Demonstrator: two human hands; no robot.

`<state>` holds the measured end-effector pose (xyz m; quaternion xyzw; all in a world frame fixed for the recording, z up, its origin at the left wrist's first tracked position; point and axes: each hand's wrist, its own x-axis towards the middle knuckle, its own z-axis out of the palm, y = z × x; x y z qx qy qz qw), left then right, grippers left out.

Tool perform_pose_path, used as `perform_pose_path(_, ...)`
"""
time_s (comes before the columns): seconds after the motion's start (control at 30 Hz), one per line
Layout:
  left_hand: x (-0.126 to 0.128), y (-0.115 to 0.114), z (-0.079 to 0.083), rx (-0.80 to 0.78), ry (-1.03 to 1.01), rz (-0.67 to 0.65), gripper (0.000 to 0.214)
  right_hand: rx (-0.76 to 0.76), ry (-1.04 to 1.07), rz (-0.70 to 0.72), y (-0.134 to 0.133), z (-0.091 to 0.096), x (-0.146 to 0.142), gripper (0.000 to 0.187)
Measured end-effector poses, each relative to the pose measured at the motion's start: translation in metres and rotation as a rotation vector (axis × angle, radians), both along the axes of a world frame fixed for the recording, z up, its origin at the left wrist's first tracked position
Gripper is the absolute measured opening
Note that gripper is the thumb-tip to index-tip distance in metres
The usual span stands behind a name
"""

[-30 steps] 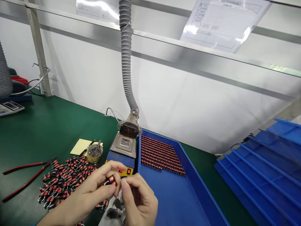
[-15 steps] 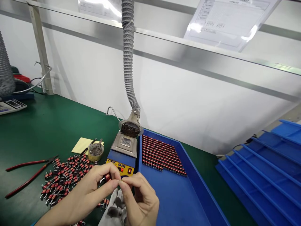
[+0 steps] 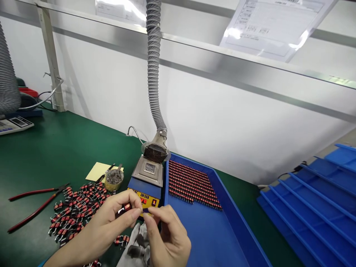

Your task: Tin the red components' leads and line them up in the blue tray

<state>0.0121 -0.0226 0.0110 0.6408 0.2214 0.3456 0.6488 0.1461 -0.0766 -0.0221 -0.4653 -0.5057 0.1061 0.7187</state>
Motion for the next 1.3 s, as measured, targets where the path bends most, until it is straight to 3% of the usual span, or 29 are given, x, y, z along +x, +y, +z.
perform_pose_path(0.1,-0.001,0.000,-0.001,0.017,0.003,0.032,0.018,0.119,-0.067,-0.149,-0.002,0.003,-0.011,0.022)
perform_pose_path(0.23,-0.003,-0.002,-0.001,0.052,0.011,0.055,0.019,0.180,-0.207,-0.209,-0.004,0.003,-0.016,0.031)
perform_pose_path(0.33,-0.003,-0.003,-0.002,0.082,0.024,0.056,0.018,0.151,-0.216,-0.175,-0.004,0.002,-0.011,0.034)
perform_pose_path(0.53,-0.001,-0.003,-0.002,0.092,0.039,0.041,0.018,0.103,-0.238,0.024,-0.003,0.001,0.001,0.037)
perform_pose_path(0.87,-0.001,-0.002,-0.002,0.096,0.059,0.073,0.019,0.303,-0.454,-0.220,0.000,0.002,-0.005,0.039)
perform_pose_path(1.07,-0.001,-0.002,-0.001,0.041,0.035,0.040,0.017,0.407,-0.589,-0.363,0.004,-0.002,-0.006,0.022)
perform_pose_path(1.13,-0.002,-0.001,0.000,-0.001,0.002,0.010,0.017,0.343,-0.569,-0.281,0.002,0.002,-0.004,0.022)
perform_pose_path(1.23,-0.003,0.001,0.002,-0.027,-0.026,-0.014,0.018,0.180,-0.615,0.111,-0.004,0.013,0.003,0.023)
perform_pose_path(1.3,-0.004,0.001,0.004,-0.008,-0.004,-0.021,0.017,0.135,-0.614,0.235,-0.007,0.018,0.006,0.026)
